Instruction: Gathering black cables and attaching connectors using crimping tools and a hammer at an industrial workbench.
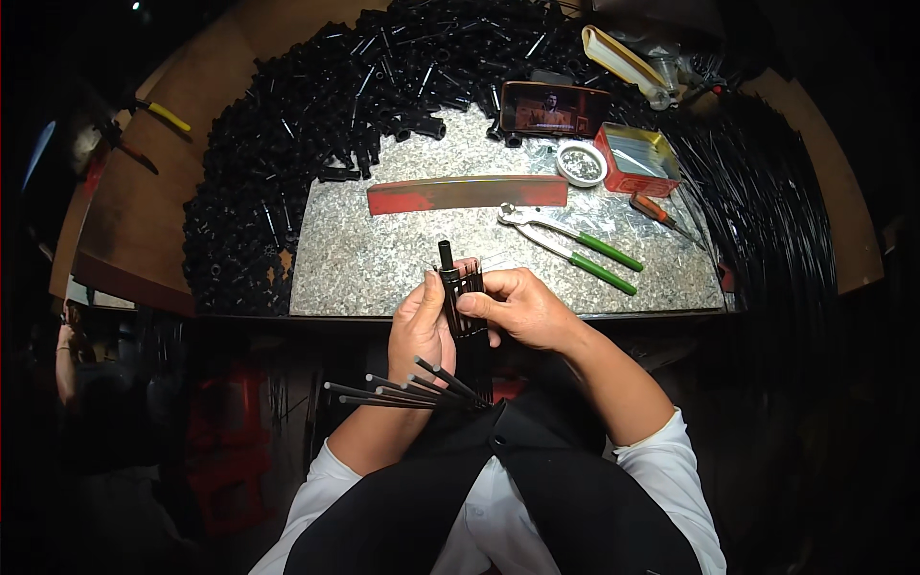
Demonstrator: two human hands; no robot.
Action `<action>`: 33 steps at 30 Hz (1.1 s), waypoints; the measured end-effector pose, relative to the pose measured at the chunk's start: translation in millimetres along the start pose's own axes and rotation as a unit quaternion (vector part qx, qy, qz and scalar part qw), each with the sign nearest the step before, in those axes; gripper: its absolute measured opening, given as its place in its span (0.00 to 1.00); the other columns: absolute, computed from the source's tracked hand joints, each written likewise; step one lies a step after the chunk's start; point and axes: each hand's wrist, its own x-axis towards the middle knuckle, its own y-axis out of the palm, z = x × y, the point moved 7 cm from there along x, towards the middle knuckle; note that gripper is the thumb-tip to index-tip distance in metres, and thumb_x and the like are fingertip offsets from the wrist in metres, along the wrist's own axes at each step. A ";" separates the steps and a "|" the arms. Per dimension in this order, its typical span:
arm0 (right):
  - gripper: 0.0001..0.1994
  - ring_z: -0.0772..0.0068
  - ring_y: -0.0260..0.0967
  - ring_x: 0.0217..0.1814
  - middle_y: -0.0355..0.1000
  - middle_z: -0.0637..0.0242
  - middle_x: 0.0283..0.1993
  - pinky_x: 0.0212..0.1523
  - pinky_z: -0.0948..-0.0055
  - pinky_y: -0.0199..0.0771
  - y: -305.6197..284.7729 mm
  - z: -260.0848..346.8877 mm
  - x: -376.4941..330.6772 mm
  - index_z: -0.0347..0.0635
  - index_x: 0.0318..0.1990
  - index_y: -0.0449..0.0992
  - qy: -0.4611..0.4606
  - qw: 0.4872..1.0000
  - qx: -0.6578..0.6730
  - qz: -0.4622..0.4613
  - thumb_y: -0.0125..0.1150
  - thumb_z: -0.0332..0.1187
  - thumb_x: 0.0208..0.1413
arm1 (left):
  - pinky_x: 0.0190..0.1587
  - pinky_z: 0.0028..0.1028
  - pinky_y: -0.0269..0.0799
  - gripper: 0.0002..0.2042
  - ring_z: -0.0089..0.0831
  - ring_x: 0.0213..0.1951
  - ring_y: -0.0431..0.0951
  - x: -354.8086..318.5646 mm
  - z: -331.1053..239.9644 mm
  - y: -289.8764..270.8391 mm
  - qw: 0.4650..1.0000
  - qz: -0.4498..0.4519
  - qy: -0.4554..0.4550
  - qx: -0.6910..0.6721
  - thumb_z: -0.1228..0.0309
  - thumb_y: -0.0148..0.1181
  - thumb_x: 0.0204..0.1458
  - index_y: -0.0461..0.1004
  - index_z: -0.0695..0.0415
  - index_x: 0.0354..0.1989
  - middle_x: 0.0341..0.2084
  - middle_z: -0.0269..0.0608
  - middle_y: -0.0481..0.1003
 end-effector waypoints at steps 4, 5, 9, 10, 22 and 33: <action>0.15 0.84 0.62 0.16 0.69 0.72 0.22 0.16 0.83 0.62 -4.5 -7.8 4.1 0.36 0.28 0.76 -0.004 1.000 0.006 0.011 0.58 0.40 0.58 | 0.29 0.26 0.76 0.22 0.28 0.31 0.76 -2.1 -1.0 8.0 0.999 0.038 0.020 0.013 0.58 0.38 0.64 0.68 0.68 0.47 0.33 0.44 0.74; 0.15 0.84 0.62 0.16 0.69 0.72 0.22 0.16 0.83 0.62 -4.8 -7.1 5.0 0.36 0.28 0.76 -0.008 1.000 0.018 0.017 0.58 0.40 0.58 | 0.28 0.26 0.76 0.22 0.27 0.31 0.76 -2.6 -1.5 9.9 0.999 0.029 0.028 0.019 0.59 0.38 0.64 0.68 0.68 0.47 0.32 0.44 0.74; 0.15 0.85 0.61 0.15 0.68 0.74 0.21 0.16 0.83 0.60 -1.6 -9.8 9.0 0.37 0.27 0.75 -0.011 1.000 0.023 0.006 0.58 0.41 0.58 | 0.27 0.26 0.75 0.22 0.27 0.30 0.76 -4.1 -1.2 6.7 0.996 0.006 0.077 0.035 0.59 0.37 0.65 0.69 0.68 0.45 0.31 0.43 0.74; 0.15 0.86 0.60 0.15 0.67 0.75 0.19 0.16 0.84 0.60 -1.6 -11.8 9.3 0.38 0.27 0.75 -0.008 1.000 -0.007 -0.019 0.58 0.41 0.58 | 0.30 0.25 0.76 0.21 0.26 0.32 0.76 -4.2 -1.9 5.7 0.997 0.004 0.076 0.025 0.59 0.37 0.65 0.69 0.68 0.44 0.32 0.44 0.74; 0.17 0.43 0.69 0.26 0.68 0.44 0.21 0.27 0.59 0.67 8.5 30.1 -15.5 0.31 0.30 0.74 -0.044 0.952 -0.283 -0.108 0.52 0.40 0.59 | 0.50 0.30 0.70 0.19 0.32 0.44 0.75 -1.6 -4.4 8.2 0.995 0.049 0.063 0.061 0.60 0.35 0.65 0.64 0.65 0.47 0.42 0.52 0.73; 0.21 0.58 0.75 0.41 0.75 0.50 0.39 0.41 0.65 0.72 10.2 89.9 -52.0 0.31 0.46 0.73 -0.133 0.920 -0.367 0.024 0.67 0.36 0.48 | 0.38 0.33 0.78 0.18 0.33 0.41 0.76 5.5 5.5 -7.2 0.992 0.110 -0.037 -0.039 0.59 0.36 0.64 0.62 0.60 0.50 0.39 0.46 0.72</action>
